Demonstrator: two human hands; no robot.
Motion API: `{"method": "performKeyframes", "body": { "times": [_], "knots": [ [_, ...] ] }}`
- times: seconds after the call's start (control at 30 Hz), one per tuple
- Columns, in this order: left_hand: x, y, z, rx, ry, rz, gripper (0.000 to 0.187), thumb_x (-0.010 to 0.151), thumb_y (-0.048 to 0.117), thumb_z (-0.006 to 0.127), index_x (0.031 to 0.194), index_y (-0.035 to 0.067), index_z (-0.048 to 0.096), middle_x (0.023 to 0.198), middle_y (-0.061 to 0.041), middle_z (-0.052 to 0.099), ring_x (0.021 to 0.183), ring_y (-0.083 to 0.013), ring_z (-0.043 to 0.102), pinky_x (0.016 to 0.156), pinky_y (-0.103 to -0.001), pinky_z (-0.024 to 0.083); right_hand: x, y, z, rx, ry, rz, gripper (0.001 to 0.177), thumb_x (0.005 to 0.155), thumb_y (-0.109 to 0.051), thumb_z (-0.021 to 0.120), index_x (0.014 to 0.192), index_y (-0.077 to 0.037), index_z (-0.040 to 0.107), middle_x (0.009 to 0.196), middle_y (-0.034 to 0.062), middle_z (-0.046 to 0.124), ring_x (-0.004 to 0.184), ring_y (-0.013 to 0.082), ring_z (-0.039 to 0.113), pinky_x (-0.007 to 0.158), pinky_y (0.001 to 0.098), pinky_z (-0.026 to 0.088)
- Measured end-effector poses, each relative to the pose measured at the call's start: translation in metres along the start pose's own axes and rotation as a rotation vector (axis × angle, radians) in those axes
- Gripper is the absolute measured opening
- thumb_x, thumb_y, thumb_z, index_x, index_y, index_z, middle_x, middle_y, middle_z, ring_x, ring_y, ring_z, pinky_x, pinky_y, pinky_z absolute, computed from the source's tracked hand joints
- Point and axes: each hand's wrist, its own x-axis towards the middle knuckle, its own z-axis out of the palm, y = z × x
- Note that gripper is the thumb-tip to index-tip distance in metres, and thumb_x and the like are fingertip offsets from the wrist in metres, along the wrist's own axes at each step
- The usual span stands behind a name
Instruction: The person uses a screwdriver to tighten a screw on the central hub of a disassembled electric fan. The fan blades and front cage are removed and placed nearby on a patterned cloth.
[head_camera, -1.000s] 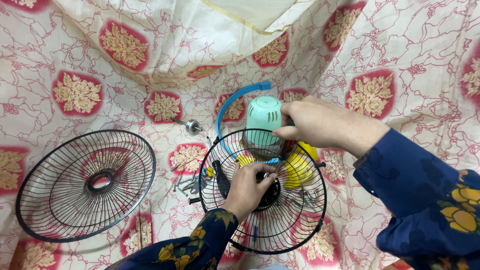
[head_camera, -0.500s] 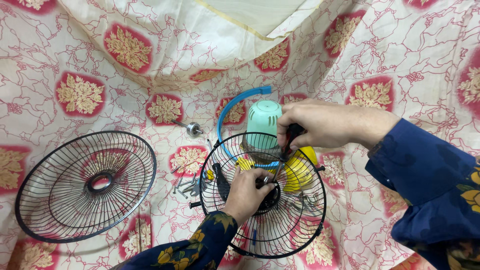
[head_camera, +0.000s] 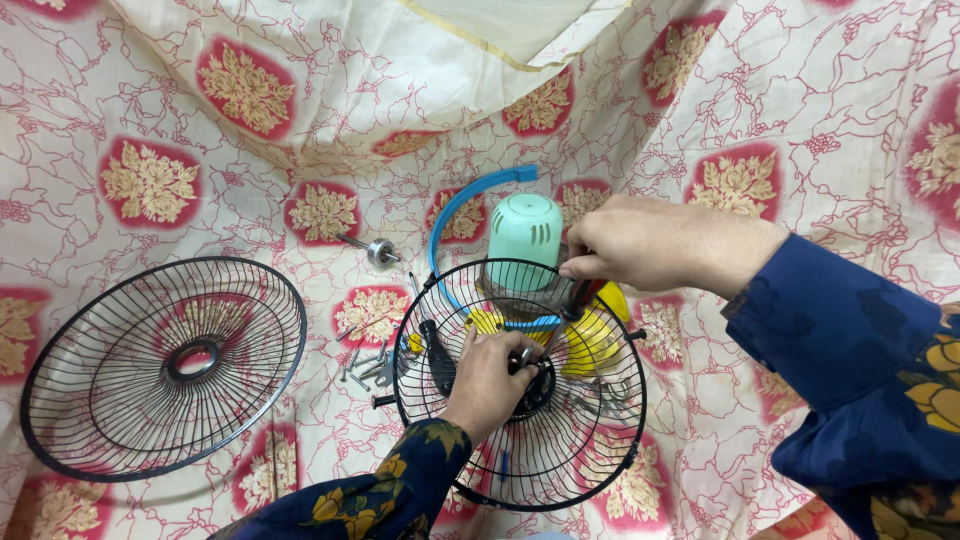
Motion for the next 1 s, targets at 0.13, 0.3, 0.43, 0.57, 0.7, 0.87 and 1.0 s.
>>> {"method": "performKeyframes", "body": {
  "times": [0.13, 0.3, 0.43, 0.57, 0.7, 0.87, 1.0],
  "knots": [
    [0.0, 0.002, -0.001, -0.015, -0.007, -0.03, 0.02, 0.083, 0.012, 0.075, 0.103, 0.014, 0.076, 0.097, -0.008, 0.075, 0.108, -0.0252, 0.067, 0.125, -0.054, 0.02, 0.002, 0.004, -0.003, 0.151, -0.007, -0.099, 0.027, 0.085, -0.028, 0.073, 0.106, -0.011, 0.075, 0.09, 0.0106, 0.078, 0.089, 0.0278, 0.076, 0.081, 0.0421, 0.058],
    [0.001, 0.002, -0.001, -0.026, 0.003, -0.013, 0.021, 0.082, 0.011, 0.076, 0.102, 0.013, 0.076, 0.097, -0.008, 0.075, 0.107, -0.0258, 0.067, 0.124, -0.055, 0.021, -0.002, 0.003, -0.006, 0.165, 0.029, -0.204, 0.03, 0.077, -0.02, 0.079, 0.105, -0.012, 0.078, 0.096, 0.0078, 0.078, 0.093, 0.0252, 0.074, 0.085, 0.0387, 0.057],
    [0.001, 0.001, -0.001, -0.01, 0.0, -0.008, 0.021, 0.082, 0.013, 0.076, 0.103, 0.014, 0.075, 0.098, -0.009, 0.074, 0.109, -0.0267, 0.066, 0.123, -0.055, 0.021, -0.005, -0.001, -0.006, 0.191, 0.062, -0.277, 0.029, 0.074, -0.019, 0.08, 0.103, -0.014, 0.079, 0.103, 0.0072, 0.076, 0.097, 0.0253, 0.072, 0.086, 0.0389, 0.054],
    [0.0, 0.001, 0.0, 0.002, 0.004, 0.005, 0.021, 0.083, 0.014, 0.075, 0.104, 0.015, 0.076, 0.099, -0.009, 0.074, 0.111, -0.0274, 0.065, 0.123, -0.055, 0.021, -0.008, -0.004, -0.005, 0.242, 0.077, -0.291, 0.033, 0.077, -0.02, 0.078, 0.108, -0.011, 0.075, 0.099, 0.0099, 0.076, 0.095, 0.0264, 0.073, 0.083, 0.0402, 0.056],
    [0.0, -0.001, 0.001, -0.006, 0.02, 0.02, 0.02, 0.083, 0.013, 0.075, 0.103, 0.015, 0.076, 0.1, -0.009, 0.074, 0.111, -0.0275, 0.065, 0.122, -0.056, 0.022, -0.011, -0.008, -0.005, 0.133, -0.001, -0.051, 0.038, 0.088, -0.039, 0.07, 0.111, -0.009, 0.068, 0.095, 0.0146, 0.076, 0.091, 0.0306, 0.076, 0.082, 0.0433, 0.058],
    [0.0, -0.002, 0.001, -0.008, 0.02, 0.03, 0.02, 0.082, 0.012, 0.075, 0.102, 0.015, 0.077, 0.1, -0.009, 0.074, 0.11, -0.0277, 0.066, 0.122, -0.055, 0.023, -0.01, -0.007, -0.004, -0.062, -0.044, 0.081, 0.039, 0.099, -0.044, 0.058, 0.108, -0.009, 0.071, 0.089, 0.0188, 0.075, 0.092, 0.0378, 0.072, 0.084, 0.0482, 0.055],
    [-0.001, -0.002, 0.0, -0.012, 0.025, 0.029, 0.02, 0.083, 0.012, 0.075, 0.102, 0.015, 0.077, 0.1, -0.009, 0.074, 0.11, -0.0279, 0.065, 0.122, -0.055, 0.023, -0.002, -0.003, -0.005, 0.085, -0.013, -0.13, 0.028, 0.087, -0.033, 0.07, 0.104, -0.011, 0.075, 0.09, 0.0123, 0.077, 0.089, 0.0308, 0.075, 0.081, 0.0435, 0.057]
  ]
}}
